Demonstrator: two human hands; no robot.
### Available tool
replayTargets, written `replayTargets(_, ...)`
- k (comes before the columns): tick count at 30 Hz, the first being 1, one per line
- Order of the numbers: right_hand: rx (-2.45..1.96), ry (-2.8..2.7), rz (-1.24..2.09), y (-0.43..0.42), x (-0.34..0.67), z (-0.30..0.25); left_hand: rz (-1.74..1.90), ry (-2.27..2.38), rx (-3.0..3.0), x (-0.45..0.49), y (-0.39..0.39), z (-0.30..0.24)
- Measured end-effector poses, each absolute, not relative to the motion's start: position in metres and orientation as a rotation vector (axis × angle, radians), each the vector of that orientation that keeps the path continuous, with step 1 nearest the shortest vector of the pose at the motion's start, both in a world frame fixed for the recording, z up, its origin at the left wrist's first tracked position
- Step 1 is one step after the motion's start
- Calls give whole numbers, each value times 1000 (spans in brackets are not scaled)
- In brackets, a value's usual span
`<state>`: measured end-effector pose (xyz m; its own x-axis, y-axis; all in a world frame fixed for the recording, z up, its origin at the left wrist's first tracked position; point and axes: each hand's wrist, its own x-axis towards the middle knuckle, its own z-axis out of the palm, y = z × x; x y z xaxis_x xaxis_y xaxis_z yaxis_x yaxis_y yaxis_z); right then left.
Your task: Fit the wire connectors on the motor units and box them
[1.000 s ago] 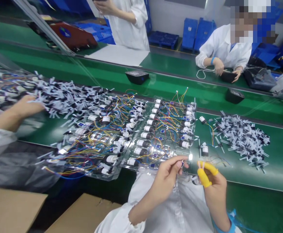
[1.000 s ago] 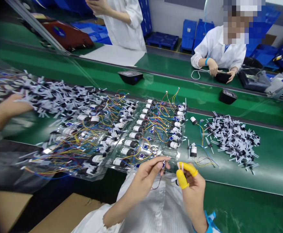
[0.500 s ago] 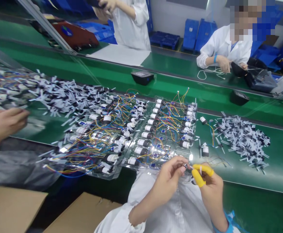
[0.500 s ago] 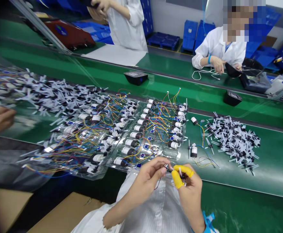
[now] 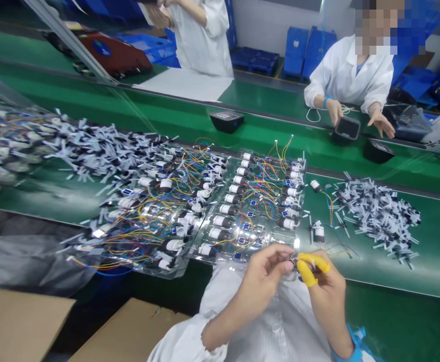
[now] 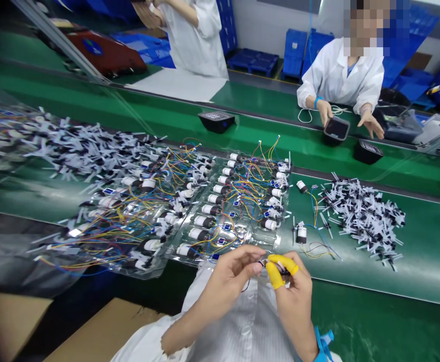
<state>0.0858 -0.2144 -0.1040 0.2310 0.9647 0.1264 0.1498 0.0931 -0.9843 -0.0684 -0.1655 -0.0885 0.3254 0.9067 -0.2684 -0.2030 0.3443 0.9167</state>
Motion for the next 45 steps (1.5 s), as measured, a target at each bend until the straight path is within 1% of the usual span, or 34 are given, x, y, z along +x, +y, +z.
replayTargets(7,-1335,-1209,835,-215,87,-104,866,942,875,-67,-166,-87)
replayTargets(15,-1339,-1265,779,-212,83,-98,870,988,1042,-66,-166,-94)
replayTargets(21,-1347,-1358,694,-214,82,-97,895,1002,1562,-73,-170,-86)
replayTargets(24,-1340,-1443,705,-213,84,-98,783,1003,1830,-78,-170,-83)
replayTargets(26,-1333,-1460,729,-210,87,-97,726,991,1891,-79,-167,-83)
replayTargets(32,-1347,-1386,745,-205,91,-91,833,1000,1545,-74,-162,-86)
replayTargets(36,-1389,-1371,702,-211,91,-96,823,1047,1332,-74,-164,-88)
replayTargets(41,-1449,-1356,678,-214,90,-101,839,1067,1372,-75,-165,-91)
replayTargets(45,-1461,-1392,504,-213,86,-99,889,1059,1472,-72,-169,-92)
